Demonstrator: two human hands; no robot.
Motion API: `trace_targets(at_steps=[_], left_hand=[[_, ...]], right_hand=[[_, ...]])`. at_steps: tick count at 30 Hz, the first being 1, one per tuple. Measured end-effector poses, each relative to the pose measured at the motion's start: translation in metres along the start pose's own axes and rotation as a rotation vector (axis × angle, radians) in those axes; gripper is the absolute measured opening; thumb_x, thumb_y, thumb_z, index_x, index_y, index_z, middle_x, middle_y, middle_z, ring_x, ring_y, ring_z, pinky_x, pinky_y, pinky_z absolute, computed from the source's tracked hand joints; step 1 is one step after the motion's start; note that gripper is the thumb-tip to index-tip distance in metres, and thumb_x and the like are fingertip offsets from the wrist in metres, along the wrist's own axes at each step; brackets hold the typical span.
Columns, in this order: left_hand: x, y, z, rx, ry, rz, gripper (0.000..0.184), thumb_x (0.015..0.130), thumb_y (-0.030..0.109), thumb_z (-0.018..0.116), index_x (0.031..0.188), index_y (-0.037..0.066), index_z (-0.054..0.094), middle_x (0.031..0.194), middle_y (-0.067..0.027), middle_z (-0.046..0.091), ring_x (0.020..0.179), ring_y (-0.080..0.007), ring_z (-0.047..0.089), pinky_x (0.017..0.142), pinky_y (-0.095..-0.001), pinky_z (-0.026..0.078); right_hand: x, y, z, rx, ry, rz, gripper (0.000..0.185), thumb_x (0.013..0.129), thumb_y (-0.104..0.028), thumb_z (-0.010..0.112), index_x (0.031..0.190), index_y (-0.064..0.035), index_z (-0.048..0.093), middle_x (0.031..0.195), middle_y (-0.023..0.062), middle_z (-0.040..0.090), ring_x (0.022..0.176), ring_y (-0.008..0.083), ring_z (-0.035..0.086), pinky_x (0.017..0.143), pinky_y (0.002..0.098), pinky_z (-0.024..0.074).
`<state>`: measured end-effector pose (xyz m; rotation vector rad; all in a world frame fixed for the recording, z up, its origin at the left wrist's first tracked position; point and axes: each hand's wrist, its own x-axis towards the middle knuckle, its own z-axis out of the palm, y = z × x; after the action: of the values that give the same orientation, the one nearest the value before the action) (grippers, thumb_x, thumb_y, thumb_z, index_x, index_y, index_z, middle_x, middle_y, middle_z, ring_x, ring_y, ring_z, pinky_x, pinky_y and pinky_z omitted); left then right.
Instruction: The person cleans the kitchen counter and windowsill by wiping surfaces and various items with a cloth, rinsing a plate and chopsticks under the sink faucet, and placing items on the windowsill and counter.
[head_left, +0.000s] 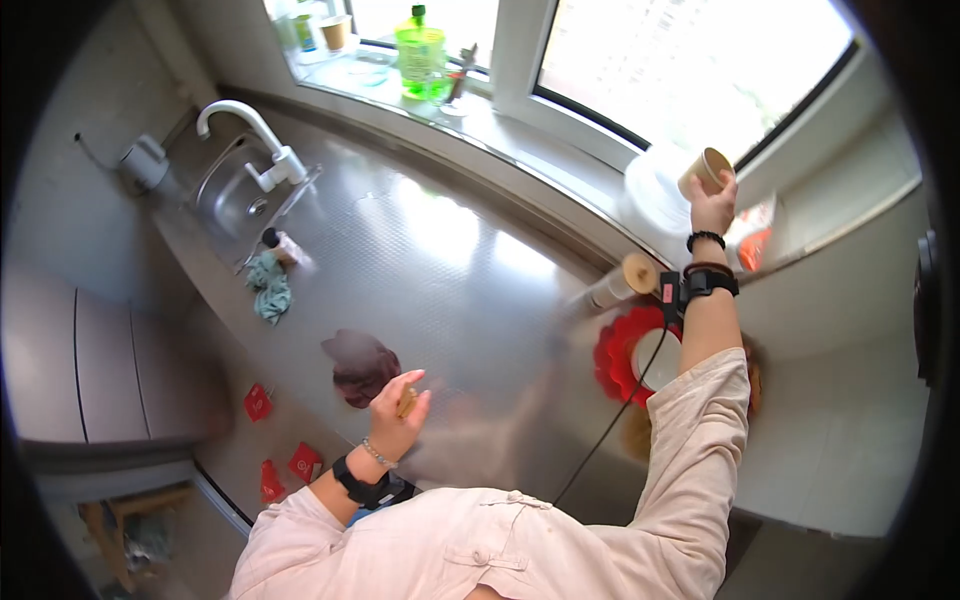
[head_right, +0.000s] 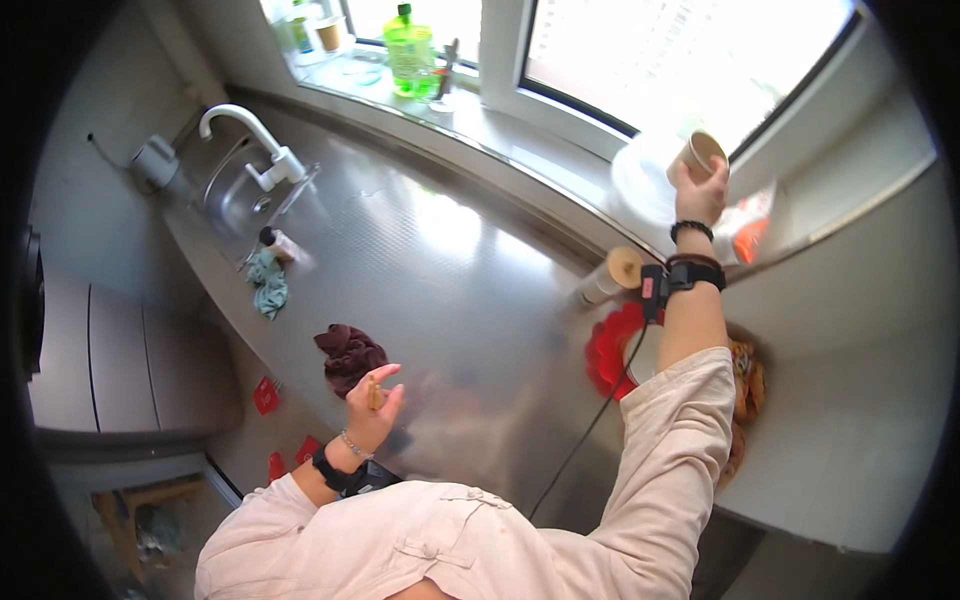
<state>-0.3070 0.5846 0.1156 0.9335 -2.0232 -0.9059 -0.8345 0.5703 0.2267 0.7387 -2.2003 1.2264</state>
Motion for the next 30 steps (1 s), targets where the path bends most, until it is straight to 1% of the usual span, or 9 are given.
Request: trace_targets(at_steps=[6,8,12,14,16,19,20,25,30], left_hand=[[-0.022,-0.045,-0.041,0.146,0.107,-0.089,0.021,0.08,0.005,0.058,0.1,0.002,0.058,0.084,-0.0044,0.062,0.058,-0.0053,0.054,0.052,-0.0198,0.043],[-0.02,-0.052,-0.047,0.233,0.179,-0.005,0.021,0.082,0.008,0.056,0.101,0.001,0.058,0.086,-0.005,0.063,0.063,-0.0069,0.054,0.057,-0.0212,0.044],[-0.021,-0.077,-0.064,0.166,0.238,-0.176,0.021,0.088,0.013,0.049,0.103,0.001,0.057,0.088,-0.0053,0.064,0.068,-0.0092,0.055,0.059,-0.022,0.045],[-0.013,-0.089,-0.077,-0.122,0.368,-0.409,0.025,0.09,0.017,0.046,0.108,0.001,0.055,0.086,-0.0053,0.063,0.069,-0.01,0.055,0.059,-0.0226,0.045],[-0.001,-0.109,-0.097,-0.052,0.486,-0.436,0.026,0.091,0.017,0.046,0.111,0.002,0.053,0.082,-0.0053,0.063,0.067,-0.0106,0.055,0.059,-0.0253,0.046],[0.007,-0.139,-0.134,0.269,0.519,-0.534,0.026,0.088,0.018,0.047,0.111,0.01,0.052,0.076,-0.007,0.062,0.072,-0.0248,0.06,0.067,-0.0324,0.047],[0.006,-0.154,-0.14,0.278,0.512,-0.543,0.026,0.088,0.018,0.047,0.111,0.01,0.052,0.076,-0.007,0.062,0.072,-0.0248,0.06,0.067,-0.0324,0.047],[0.015,-0.24,-0.167,0.78,0.207,-0.203,0.027,0.08,0.012,0.052,0.107,0.012,0.055,0.075,-0.0098,0.06,0.07,-0.0302,0.057,0.062,-0.0389,0.045],[0.043,-0.275,-0.184,0.785,-0.034,0.191,0.019,0.08,0.014,0.054,0.098,0.008,0.06,0.066,-0.0075,0.052,0.061,-0.0267,0.053,0.057,-0.0377,0.041]], right_hand=[[0.014,0.036,0.02,-0.47,-0.468,0.256,0.041,0.073,-0.045,0.056,0.108,-0.0233,0.06,0.116,0.0037,0.057,0.123,0.0266,0.037,0.089,0.0734,0.0083],[0.019,0.035,0.016,-0.461,-0.566,0.225,0.05,0.075,-0.047,0.055,0.12,-0.0238,0.053,0.125,0.0079,0.05,0.129,0.0339,0.024,0.095,0.0689,0.0072],[0.002,0.023,0.005,-0.484,-0.086,-0.102,0.062,0.076,-0.047,0.055,0.129,-0.0179,0.041,0.136,0.0165,0.033,0.13,0.0349,0.021,0.1,0.0604,0.0143],[-0.043,-0.054,-0.032,-0.287,-0.051,-0.217,0.055,0.081,-0.037,0.054,0.126,-0.0085,0.043,0.131,0.0179,0.039,0.125,0.0327,0.032,0.101,0.0439,0.0267],[-0.105,-0.081,-0.039,0.209,-0.294,-0.19,0.038,0.084,-0.021,0.054,0.115,0.0001,0.051,0.113,0.0166,0.055,0.105,0.0275,0.053,0.091,0.0354,0.0398],[-0.243,-0.146,-0.038,0.229,-0.683,-0.418,0.025,0.081,-0.011,0.055,0.105,-0.0045,0.06,0.1,0.013,0.062,0.09,0.0272,0.059,0.078,0.0332,0.0473],[-0.299,-0.162,-0.028,0.341,-0.888,-0.235,0.029,0.076,-0.006,0.058,0.104,-0.0046,0.06,0.104,0.0146,0.06,0.09,0.0292,0.059,0.078,0.0358,0.0475],[-0.505,-0.25,0.027,0.254,-1.213,-0.486,0.054,0.077,-0.036,0.058,0.126,-0.0194,0.045,0.14,0.0137,0.028,0.129,0.035,0.022,0.098,0.0547,0.0229],[-0.493,-0.209,0.048,-0.151,-1.179,-0.666,0.047,0.073,-0.033,0.057,0.118,-0.0202,0.048,0.132,0.0078,0.037,0.126,0.0311,0.027,0.092,0.056,0.0276]])
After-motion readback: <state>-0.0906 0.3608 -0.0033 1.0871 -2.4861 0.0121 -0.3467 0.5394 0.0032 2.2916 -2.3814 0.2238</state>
